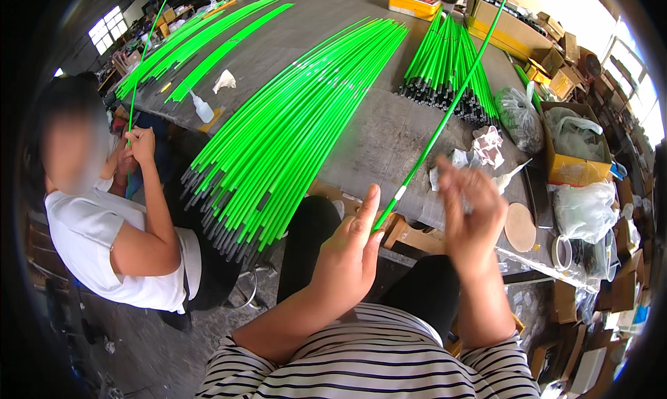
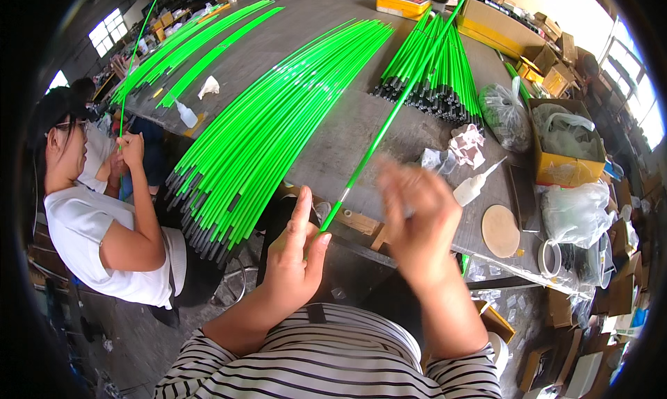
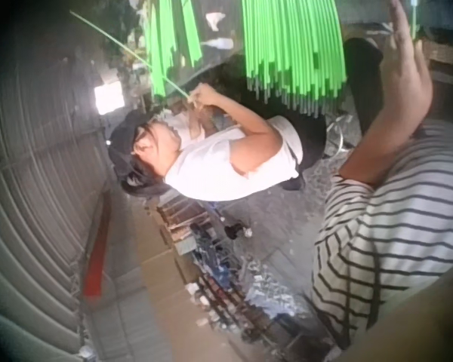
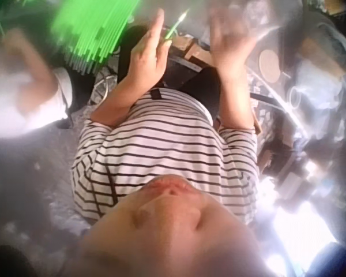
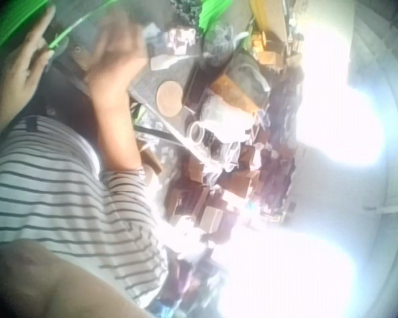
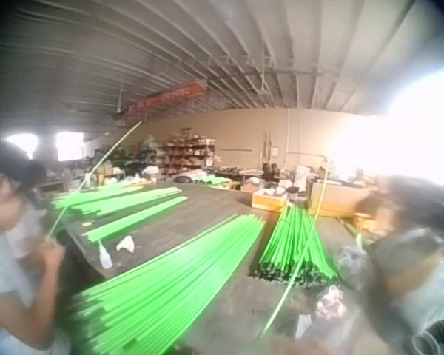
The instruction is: The person applies liquid from a bottle to a segment of a green rod, slides a connector over it, and uses a cloth to wipe the rod. The person handles multiple green rods from a pile on a table and places a white bag into a larger box.
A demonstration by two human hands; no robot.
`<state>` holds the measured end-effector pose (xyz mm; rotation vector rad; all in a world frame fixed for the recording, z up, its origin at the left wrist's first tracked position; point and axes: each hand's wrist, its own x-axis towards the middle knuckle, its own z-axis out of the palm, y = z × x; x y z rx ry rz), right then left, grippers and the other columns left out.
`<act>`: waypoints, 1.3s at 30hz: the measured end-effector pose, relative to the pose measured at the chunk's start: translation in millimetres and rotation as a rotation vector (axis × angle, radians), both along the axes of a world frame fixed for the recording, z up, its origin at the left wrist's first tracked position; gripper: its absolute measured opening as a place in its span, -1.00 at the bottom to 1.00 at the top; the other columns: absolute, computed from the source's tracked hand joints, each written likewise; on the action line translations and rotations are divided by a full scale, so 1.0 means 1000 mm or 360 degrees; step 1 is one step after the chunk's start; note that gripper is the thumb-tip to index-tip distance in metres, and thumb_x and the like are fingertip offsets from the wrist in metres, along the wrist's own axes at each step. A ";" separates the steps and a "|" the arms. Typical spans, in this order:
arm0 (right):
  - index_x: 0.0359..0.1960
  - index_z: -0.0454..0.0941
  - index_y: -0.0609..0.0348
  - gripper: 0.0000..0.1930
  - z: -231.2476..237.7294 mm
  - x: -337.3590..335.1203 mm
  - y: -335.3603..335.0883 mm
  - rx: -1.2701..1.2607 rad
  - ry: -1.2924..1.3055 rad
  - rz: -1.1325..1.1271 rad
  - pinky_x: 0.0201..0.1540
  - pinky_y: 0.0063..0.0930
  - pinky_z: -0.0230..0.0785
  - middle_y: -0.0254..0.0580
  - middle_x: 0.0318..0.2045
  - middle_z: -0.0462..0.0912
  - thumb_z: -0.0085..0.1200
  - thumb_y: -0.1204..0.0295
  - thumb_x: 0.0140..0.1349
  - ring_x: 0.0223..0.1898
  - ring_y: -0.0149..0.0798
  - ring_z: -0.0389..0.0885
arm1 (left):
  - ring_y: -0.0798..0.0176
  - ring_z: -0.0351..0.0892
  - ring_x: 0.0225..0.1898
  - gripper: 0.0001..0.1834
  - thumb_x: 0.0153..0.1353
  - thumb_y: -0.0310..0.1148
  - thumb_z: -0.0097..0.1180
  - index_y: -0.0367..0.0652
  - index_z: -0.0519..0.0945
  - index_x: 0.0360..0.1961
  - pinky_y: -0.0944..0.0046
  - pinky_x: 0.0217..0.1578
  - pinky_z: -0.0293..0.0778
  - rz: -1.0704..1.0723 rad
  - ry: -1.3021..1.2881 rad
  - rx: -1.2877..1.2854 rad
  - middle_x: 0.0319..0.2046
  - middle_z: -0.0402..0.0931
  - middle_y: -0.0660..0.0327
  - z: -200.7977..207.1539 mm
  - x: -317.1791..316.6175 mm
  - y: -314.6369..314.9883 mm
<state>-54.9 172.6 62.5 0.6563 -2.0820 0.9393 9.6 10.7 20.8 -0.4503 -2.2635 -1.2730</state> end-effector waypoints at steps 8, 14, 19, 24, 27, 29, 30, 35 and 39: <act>-0.26 0.59 0.11 -0.66 -0.003 0.028 -0.024 0.0172 0.0115 0.0328 -0.72 -0.49 0.08 -0.39 -0.76 0.30 0.16 0.55 -0.20 -0.77 -0.36 0.27 | 0.04 0.41 -0.50 -0.28 0.05 -0.63 -0.04 -0.04 0.05 0.26 0.23 -0.51 0.40 0.0038 0.0173 -0.0046 -0.43 0.35 0.07 -0.010 -0.005 0.003; -0.22 0.57 0.09 -0.60 0.001 0.029 -0.026 0.0263 0.0184 0.0282 -0.72 -0.51 0.07 -0.41 -0.74 0.30 0.14 0.56 -0.23 -0.77 -0.38 0.25 | 0.04 0.53 -0.37 -0.37 0.02 -0.68 0.00 -0.42 0.12 0.16 0.27 -0.37 0.47 0.0063 0.0177 -0.0202 -0.26 0.46 -0.11 -0.004 -0.001 -0.001; -0.19 0.57 0.07 -0.56 0.002 0.030 -0.027 0.0378 0.0307 0.0227 -0.73 -0.52 0.07 -0.44 -0.73 0.28 0.13 0.56 -0.26 -0.78 -0.40 0.22 | 0.06 0.50 -0.45 -0.36 0.01 -0.68 0.02 -0.41 0.13 0.16 0.27 -0.44 0.45 0.0119 0.0170 -0.0231 -0.39 0.45 -0.04 -0.004 0.002 -0.003; -0.17 0.56 0.05 -0.54 0.005 0.033 -0.028 0.0547 0.0405 0.0144 -0.72 -0.54 0.06 -0.46 -0.74 0.23 0.11 0.54 -0.26 -0.78 -0.43 0.21 | 0.14 0.42 -0.52 -0.28 -0.02 -0.63 -0.01 -0.13 0.12 0.23 0.28 -0.55 0.40 0.0238 0.0197 -0.0246 -0.43 0.33 0.13 -0.008 0.003 0.000; -0.16 0.56 0.04 -0.54 0.005 0.033 -0.029 0.0593 0.0465 0.0123 -0.71 -0.55 0.06 -0.46 -0.73 0.20 0.10 0.54 -0.25 -0.78 -0.43 0.20 | 0.16 0.42 -0.53 -0.27 -0.04 -0.62 0.01 -0.15 0.12 0.23 0.31 -0.56 0.40 0.0289 0.0140 -0.0361 -0.46 0.31 0.14 -0.009 0.005 0.000; -0.15 0.56 0.04 -0.53 0.005 0.034 -0.030 0.0606 0.0465 0.0117 -0.70 -0.56 0.06 -0.46 -0.73 0.18 0.10 0.54 -0.26 -0.77 -0.43 0.20 | 0.18 0.40 -0.55 -0.26 -0.05 -0.62 0.02 -0.16 0.11 0.23 0.32 -0.59 0.39 0.0304 0.0203 -0.0362 -0.48 0.30 0.14 -0.012 0.004 0.000; -0.15 0.55 0.04 -0.52 0.005 0.034 -0.030 0.0616 0.0453 0.0108 -0.70 -0.56 0.06 -0.46 -0.74 0.18 0.10 0.54 -0.26 -0.77 -0.43 0.20 | 0.18 0.40 -0.56 -0.25 -0.05 -0.62 0.02 -0.16 0.11 0.24 0.32 -0.59 0.39 0.0311 0.0205 -0.0370 -0.49 0.30 0.14 -0.011 0.004 0.000; -0.17 0.56 0.04 -0.53 0.003 0.033 -0.031 0.0617 0.0407 0.0031 -0.69 -0.55 0.07 -0.45 -0.74 0.18 0.13 0.54 -0.29 -0.77 -0.41 0.21 | 0.15 0.42 -0.54 -0.23 -0.05 -0.63 0.02 -0.19 0.06 0.25 0.29 -0.57 0.40 0.0282 0.0171 -0.0402 -0.46 0.32 0.11 -0.008 0.003 0.000; -0.39 0.57 0.08 -0.80 -0.003 0.033 -0.030 0.0373 0.0200 0.0109 -0.71 -0.49 0.09 -0.36 -0.76 0.27 0.16 0.52 -0.15 -0.77 -0.35 0.27 | 0.14 0.43 -0.56 -0.29 0.01 -0.62 0.02 -0.34 0.04 0.21 0.28 -0.57 0.39 0.0260 0.0198 -0.0286 -0.52 0.37 0.06 -0.005 0.002 -0.002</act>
